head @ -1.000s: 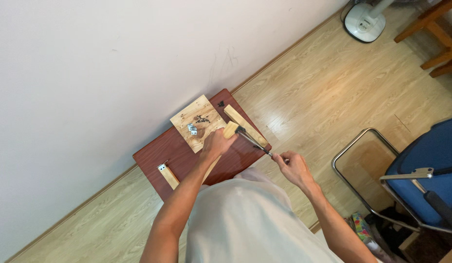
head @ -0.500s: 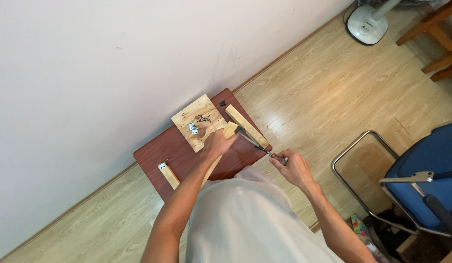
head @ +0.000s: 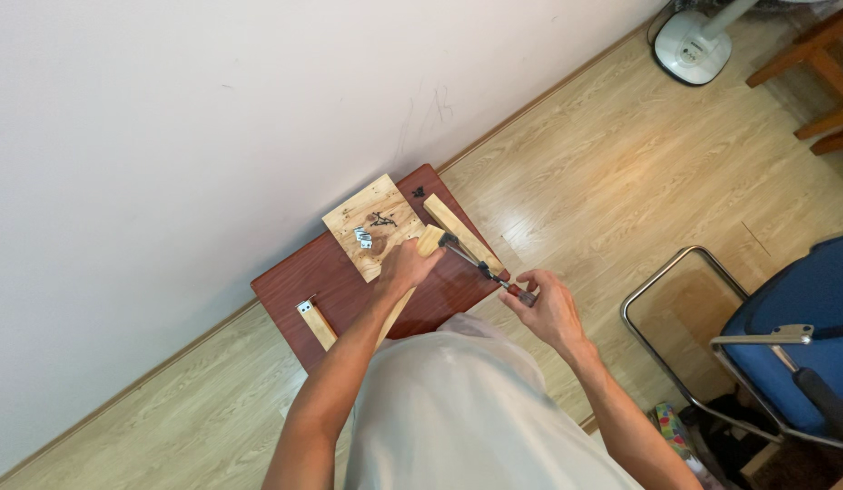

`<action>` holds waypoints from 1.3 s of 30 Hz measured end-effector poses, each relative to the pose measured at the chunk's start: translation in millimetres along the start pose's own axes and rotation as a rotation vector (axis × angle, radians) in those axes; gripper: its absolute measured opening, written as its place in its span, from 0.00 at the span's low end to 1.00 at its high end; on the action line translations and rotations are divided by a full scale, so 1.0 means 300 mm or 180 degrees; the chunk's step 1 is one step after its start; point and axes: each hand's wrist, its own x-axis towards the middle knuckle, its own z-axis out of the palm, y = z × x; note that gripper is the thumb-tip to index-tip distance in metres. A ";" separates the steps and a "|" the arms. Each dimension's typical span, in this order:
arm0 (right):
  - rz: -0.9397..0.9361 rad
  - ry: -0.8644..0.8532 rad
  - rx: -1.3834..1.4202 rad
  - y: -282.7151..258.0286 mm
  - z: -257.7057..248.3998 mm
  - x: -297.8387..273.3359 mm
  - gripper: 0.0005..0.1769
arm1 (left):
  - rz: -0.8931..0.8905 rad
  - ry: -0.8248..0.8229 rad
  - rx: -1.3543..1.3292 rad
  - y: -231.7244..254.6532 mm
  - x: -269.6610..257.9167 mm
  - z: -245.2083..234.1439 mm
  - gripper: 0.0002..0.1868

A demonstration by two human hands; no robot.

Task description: The person uses a screwdriver to attach metal brackets to wooden legs. They repeatedly pick up a leg, align the bracket, and tighten screws one at a time.

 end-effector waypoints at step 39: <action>-0.0120 -0.0127 0.1170 -0.153 0.414 0.334 0.16 | -0.0352 0.0541 0.0038 -0.019 -0.038 -0.017 0.29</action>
